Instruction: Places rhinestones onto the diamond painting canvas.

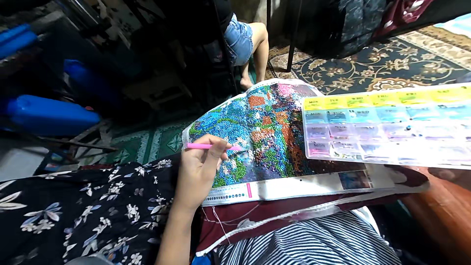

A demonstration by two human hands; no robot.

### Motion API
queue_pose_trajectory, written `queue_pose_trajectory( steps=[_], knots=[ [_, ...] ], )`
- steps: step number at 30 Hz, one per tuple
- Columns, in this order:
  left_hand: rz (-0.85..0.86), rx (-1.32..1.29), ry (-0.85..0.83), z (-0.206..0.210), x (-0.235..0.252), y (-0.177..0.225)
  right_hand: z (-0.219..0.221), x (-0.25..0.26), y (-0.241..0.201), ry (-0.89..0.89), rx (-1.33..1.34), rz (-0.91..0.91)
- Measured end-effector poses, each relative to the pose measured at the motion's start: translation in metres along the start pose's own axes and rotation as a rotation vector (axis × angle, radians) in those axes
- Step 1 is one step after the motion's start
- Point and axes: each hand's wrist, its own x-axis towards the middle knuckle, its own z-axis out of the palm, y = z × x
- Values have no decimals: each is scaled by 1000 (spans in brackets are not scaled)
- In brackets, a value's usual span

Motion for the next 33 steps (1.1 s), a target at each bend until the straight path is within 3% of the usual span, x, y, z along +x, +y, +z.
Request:
queue_pose_trajectory(
  steps=[3, 7, 13, 19, 23, 25, 28, 33],
  knots=[
    [-1, 2, -4, 1, 0, -1, -14, 7, 44, -65, 61, -244],
    [2, 12, -8, 2, -1, 0, -14, 7, 22, -136, 396, -106],
    [10, 30, -19, 3, 1, 1, -24, 10, 48, -154, 446, -90],
    [16, 34, -32, 3, 2, 1, -7, 5, 21, 29, -21, -111],
    [15, 36, -37, 3, 2, 1, -16, 10, 40, -103, 337, -166],
    [15, 31, -41, 3, 2, 1, -15, 10, 41, -79, 389, -153],
    [13, 32, -49, 3, 2, 1, -27, 16, 78, -51, 588, -124],
    [15, 9, 13, -2, 1, 2, -36, 17, 73, -86, 562, -10]
  ],
)
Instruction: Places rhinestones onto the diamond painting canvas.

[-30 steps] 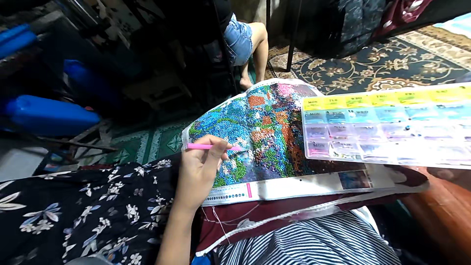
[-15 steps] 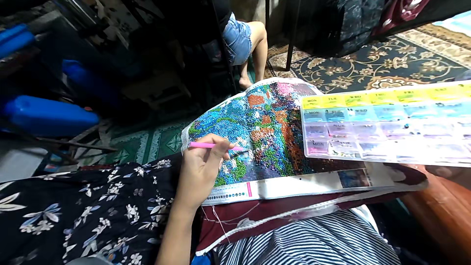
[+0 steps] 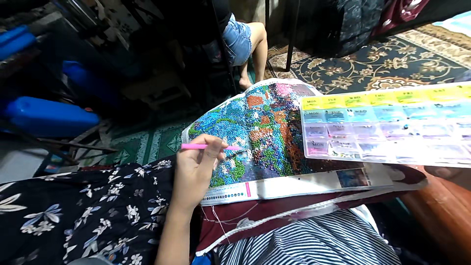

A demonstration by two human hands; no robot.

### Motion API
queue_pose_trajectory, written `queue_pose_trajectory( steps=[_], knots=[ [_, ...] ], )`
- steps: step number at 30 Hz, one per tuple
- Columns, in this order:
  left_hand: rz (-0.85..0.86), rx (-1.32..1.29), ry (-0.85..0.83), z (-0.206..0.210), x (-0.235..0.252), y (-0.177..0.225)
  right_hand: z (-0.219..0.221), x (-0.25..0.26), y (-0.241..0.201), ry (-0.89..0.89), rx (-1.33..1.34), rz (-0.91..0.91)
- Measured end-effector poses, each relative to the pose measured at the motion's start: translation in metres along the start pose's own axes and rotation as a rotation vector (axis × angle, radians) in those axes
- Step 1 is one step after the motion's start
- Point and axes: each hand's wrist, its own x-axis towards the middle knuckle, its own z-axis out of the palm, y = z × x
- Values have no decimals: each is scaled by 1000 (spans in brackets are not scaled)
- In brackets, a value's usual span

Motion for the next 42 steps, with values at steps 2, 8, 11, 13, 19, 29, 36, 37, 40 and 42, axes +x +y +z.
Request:
queue_pose_trajectory(
  steps=[2, 8, 11, 13, 19, 29, 36, 37, 40, 42],
  knots=[
    [4, -4, 39, -2, -2, 1, -3, 0, 7, -5, 58, -36],
    [19, 14, 35, 1, -8, -1, 8, 3, 2, 1, -38, -139],
    [17, 21, 19, 4, -8, -2, 11, 3, -3, -40, 26, -89],
    [18, 24, 17, 5, -8, -2, 15, 0, -11, -26, -10, -8],
    [10, 42, 20, 4, -8, -1, -7, -4, 20, 29, -552, -155],
    [26, 44, 25, 7, -7, 3, -3, -1, 13, -62, -200, -81],
    [26, 60, 26, 7, -8, 1, -25, -1, 34, 12, -337, -114],
    [19, 52, 30, 7, -8, 1, -22, 0, 30, 4, -274, -80],
    [-1, 11, 45, 6, -7, 1, -16, 2, 23, -37, -169, -88],
    [-5, 5, 46, 6, -7, 0, -12, 3, 17, -56, -195, -105]
  ],
)
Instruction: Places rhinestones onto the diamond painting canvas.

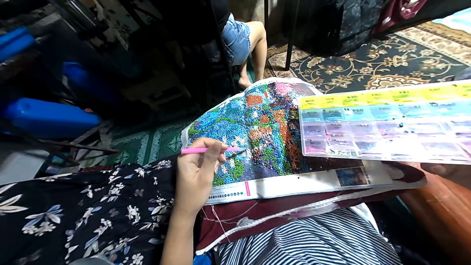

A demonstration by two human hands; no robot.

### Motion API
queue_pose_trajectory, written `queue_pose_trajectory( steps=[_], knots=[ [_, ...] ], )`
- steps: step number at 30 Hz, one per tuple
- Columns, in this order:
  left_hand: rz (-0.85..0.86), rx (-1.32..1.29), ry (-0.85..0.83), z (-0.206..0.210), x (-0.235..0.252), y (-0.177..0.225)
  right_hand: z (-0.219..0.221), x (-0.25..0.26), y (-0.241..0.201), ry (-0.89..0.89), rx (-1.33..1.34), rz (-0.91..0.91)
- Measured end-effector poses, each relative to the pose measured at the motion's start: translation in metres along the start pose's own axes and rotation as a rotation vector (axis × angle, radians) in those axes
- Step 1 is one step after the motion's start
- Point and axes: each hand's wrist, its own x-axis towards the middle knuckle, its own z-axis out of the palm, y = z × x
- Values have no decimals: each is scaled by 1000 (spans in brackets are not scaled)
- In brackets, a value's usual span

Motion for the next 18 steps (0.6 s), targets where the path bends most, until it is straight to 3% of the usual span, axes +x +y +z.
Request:
queue_pose_trajectory(
  steps=[7, 10, 14, 18],
  knots=[
    [-8, 6, -8, 2, -1, -2, 14, 1, -16, -57, 170, 20],
    [-5, 11, -7, 2, -1, -2, 22, 4, -27, -8, 408, 90],
    [4, 38, -19, 2, -1, -3, 5, 7, -6, -89, 168, 31],
    [5, 56, -21, 3, -1, -1, 16, 8, -24, -7, 142, -20]
  ],
)
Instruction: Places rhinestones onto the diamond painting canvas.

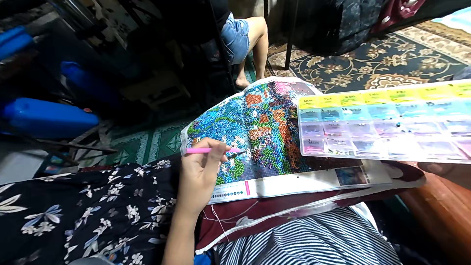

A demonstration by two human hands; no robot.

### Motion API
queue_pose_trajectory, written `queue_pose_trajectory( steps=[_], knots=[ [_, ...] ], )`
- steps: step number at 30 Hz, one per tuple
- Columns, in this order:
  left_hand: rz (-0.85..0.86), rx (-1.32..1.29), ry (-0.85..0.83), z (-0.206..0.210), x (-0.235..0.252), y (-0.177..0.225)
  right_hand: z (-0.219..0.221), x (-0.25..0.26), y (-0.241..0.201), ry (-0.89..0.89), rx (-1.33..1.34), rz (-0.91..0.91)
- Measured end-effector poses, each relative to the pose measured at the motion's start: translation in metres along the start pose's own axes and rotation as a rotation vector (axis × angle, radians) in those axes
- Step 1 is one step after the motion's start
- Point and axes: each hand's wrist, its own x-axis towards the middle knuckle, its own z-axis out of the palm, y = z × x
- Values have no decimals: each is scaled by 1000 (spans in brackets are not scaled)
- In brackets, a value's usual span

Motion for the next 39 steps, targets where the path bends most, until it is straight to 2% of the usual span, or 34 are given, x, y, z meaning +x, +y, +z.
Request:
queue_pose_trajectory(
  steps=[2, 4, 5, 7, 8, 9, 10, 11, 12, 14, 16, 19, 22, 25, 29, 35, 39],
  knots=[
    [4, 17, -3, 0, 0, 1, -2, -3, 2, -21, -66, 20],
    [-2, 16, -15, -1, 0, 1, -19, -10, 25, 0, -158, -25],
    [-9, -2, -17, -3, 1, 1, -26, -9, 29, 8, -108, -25],
    [-21, -86, -1, -10, 1, 1, -11, -2, 3, 98, 27, 33],
    [-28, -152, 15, -15, 0, 1, 6, 1, -19, 179, -62, 98],
    [-34, -222, 46, -20, -2, 1, 8, 2, -33, 149, -19, 154],
    [-43, -285, 91, -24, -4, 1, 39, 4, -44, 467, 17, 266],
    [-51, -337, 140, -28, -7, 1, 5, -8, -24, 87, 181, 139],
    [-57, -379, 190, -32, -10, -1, -3, -9, -10, -74, 260, 31],
    [-72, -454, 291, -37, -16, -11, 34, -10, -32, 50, 377, 27],
    [-133, -532, 414, -41, -19, -25, 60, -2, -50, 187, 608, 132],
    [-275, -706, 645, -43, -19, -50, 55, 9, -31, 72, 793, 239],
    [-398, -787, 807, -39, -22, -70, 57, 16, -28, 102, 812, 333],
    [-375, -860, 901, -32, -26, -83, 61, 18, -29, 115, 842, 380],
    [-324, -976, 936, -30, -25, -84, 64, 20, -22, 57, 849, 349],
    [-319, -923, 886, -39, -31, -82, 66, 20, -9, -51, 917, 209],
    [-294, -950, 882, -50, -36, -83, 78, 18, -2, 29, 952, 274]
  ],
)
